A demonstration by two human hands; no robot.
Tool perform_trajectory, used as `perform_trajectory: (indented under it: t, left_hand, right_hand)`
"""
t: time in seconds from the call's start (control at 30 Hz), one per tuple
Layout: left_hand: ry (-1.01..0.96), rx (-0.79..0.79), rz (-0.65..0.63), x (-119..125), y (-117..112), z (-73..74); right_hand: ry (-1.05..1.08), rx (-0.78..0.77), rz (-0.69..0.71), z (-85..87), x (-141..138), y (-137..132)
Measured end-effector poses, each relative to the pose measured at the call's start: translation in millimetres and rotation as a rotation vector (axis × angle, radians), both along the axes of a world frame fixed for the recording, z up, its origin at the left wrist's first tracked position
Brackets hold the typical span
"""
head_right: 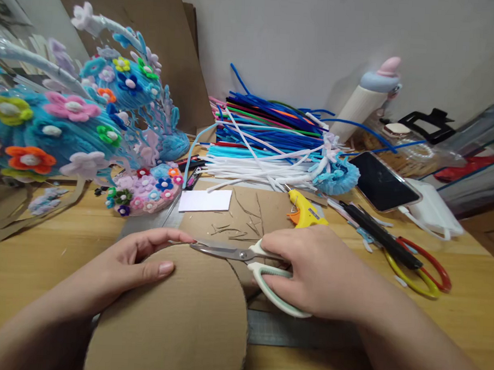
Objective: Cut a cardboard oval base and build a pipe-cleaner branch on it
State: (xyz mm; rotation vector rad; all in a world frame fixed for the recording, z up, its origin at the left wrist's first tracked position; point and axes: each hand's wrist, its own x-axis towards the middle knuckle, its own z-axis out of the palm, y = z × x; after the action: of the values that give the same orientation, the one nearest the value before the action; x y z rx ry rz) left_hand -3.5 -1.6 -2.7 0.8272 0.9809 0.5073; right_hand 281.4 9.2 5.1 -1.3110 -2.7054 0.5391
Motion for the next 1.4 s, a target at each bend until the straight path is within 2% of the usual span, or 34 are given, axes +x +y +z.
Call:
perform_trajectory:
  t: [0.37,0.7,1.2,1.4]
  left_hand:
    - [0.067,0.038,-0.078,-1,0,-3.8]
    - [0.108,0.08,-0.098,-1,1,-3.2]
    - [0.115,0.078,-0.09,-2,-1,-7.7]
    - [0.1,0.072,-0.079,-3,-1,-8.3]
  right_hand:
    - [-0.062,0.005,0.027,3.6,5,2]
    - [-0.094,-0.124,0.054,12.5,1,9]
    - [-0.078,0.013,0.137,0.5,9,10]
    - [-0.092,-0.003,0.14,-2.0,12,12]
